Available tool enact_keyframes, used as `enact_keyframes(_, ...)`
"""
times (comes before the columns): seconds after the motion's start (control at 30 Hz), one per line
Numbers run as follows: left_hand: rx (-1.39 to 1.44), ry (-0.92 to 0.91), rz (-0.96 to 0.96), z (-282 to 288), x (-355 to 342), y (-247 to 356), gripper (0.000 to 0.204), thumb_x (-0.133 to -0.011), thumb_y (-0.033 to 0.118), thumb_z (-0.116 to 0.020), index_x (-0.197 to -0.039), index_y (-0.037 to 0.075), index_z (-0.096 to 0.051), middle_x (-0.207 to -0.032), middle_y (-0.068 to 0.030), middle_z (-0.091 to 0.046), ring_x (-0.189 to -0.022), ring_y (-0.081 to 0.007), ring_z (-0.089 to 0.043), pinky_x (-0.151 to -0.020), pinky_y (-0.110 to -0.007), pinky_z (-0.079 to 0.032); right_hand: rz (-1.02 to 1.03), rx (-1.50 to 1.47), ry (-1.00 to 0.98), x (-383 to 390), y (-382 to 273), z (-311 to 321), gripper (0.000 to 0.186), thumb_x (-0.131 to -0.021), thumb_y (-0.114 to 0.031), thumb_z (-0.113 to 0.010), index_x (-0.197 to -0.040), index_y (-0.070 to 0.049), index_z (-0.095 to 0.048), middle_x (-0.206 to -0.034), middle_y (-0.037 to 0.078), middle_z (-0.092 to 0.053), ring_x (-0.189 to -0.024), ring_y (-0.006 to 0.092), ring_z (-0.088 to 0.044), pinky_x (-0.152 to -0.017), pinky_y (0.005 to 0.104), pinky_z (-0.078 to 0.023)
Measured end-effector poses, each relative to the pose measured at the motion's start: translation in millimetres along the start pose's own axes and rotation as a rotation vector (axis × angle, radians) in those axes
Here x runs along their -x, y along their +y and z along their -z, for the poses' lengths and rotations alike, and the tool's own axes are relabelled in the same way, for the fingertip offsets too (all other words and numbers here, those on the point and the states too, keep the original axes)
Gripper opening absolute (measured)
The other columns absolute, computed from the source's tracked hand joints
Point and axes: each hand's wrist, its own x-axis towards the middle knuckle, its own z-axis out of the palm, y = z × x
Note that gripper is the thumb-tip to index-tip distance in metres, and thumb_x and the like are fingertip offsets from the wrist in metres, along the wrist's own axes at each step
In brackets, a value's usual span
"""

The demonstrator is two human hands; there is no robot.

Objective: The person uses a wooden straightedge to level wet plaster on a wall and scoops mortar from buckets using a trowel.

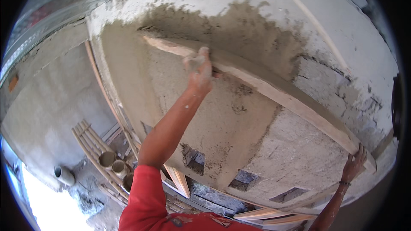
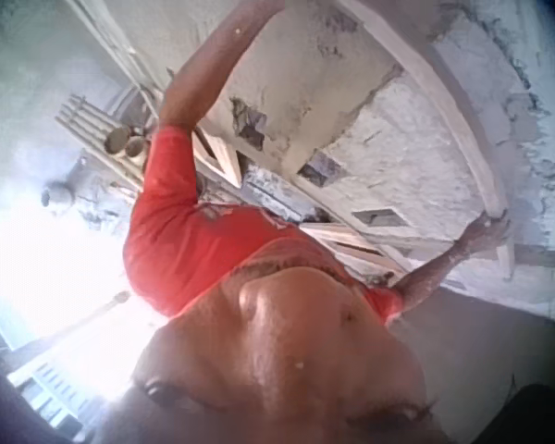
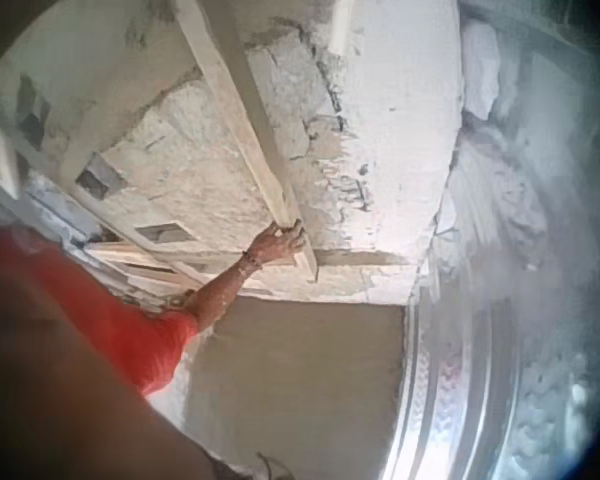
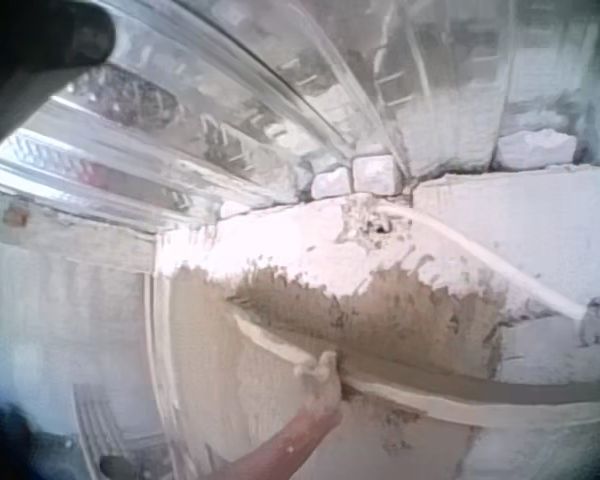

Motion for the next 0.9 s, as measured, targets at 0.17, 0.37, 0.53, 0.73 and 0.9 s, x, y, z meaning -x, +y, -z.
enact_keyframes(0.17,-0.121,0.193,-0.001,13,-36,43,0.041,-0.095,0.035,-0.047,-0.115,-0.002,-0.049,-0.097,-0.0171,-0.056,-0.065,-0.0219,-0.06,-0.042,-0.032,-0.052,-0.027,-0.036,-0.063,-21,-42,-10,0.053,-0.081,-0.006,-0.064,-0.131,-0.005,-0.047,-0.129,0.018,-0.051,-0.121,0.0374,-0.045,-0.099,0.0463,-0.039)
enact_keyframes(0.37,0.043,0.091,-0.123,-22,-56,112,0.046,-0.088,0.031,-0.056,-0.111,-0.007,-0.042,-0.1,-0.0233,-0.056,-0.065,-0.0241,-0.061,-0.042,-0.031,-0.055,0.038,0.035,-0.014,-60,-35,-5,0.048,-0.085,-0.01,-0.062,-0.131,-0.006,-0.048,-0.132,0.018,-0.049,-0.121,0.0385,-0.044,-0.097,0.046,-0.039)
enact_keyframes(0.53,-0.026,0.062,-0.085,-5,-15,68,0.043,-0.088,0.032,-0.057,-0.101,-0.009,-0.049,-0.094,-0.0212,-0.06,-0.066,-0.0217,-0.065,-0.039,-0.03,-0.053,0.05,0.072,-0.033,-29,4,-18,0.052,-0.084,-0.016,-0.063,-0.133,-0.009,-0.046,-0.132,0.016,-0.05,-0.124,0.0366,-0.043,-0.105,0.0486,-0.033)
enact_keyframes(0.73,0.059,0.177,-0.034,52,29,-64,0.046,-0.096,0.036,-0.049,-0.109,-0.006,-0.035,-0.098,-0.0177,-0.059,-0.064,-0.0179,-0.063,-0.035,-0.026,-0.045,0.027,0.055,-0.122,29,-6,-30,0.052,-0.083,-0.01,-0.063,-0.132,-0.009,-0.047,-0.133,0.014,-0.048,-0.125,0.035,-0.042,-0.096,0.0501,-0.037)
enact_keyframes(0.9,0.002,0.234,-0.095,53,52,-67,0.037,-0.096,0.028,-0.05,-0.1,-0.006,-0.036,-0.088,-0.0102,-0.049,-0.06,-0.0116,-0.055,-0.038,-0.021,-0.044,0.163,0.048,-0.031,43,-24,-25,0.048,-0.085,-0.025,-0.059,-0.13,-0.01,-0.051,-0.125,0.019,-0.052,-0.115,0.0391,-0.047,-0.089,0.0494,-0.042)
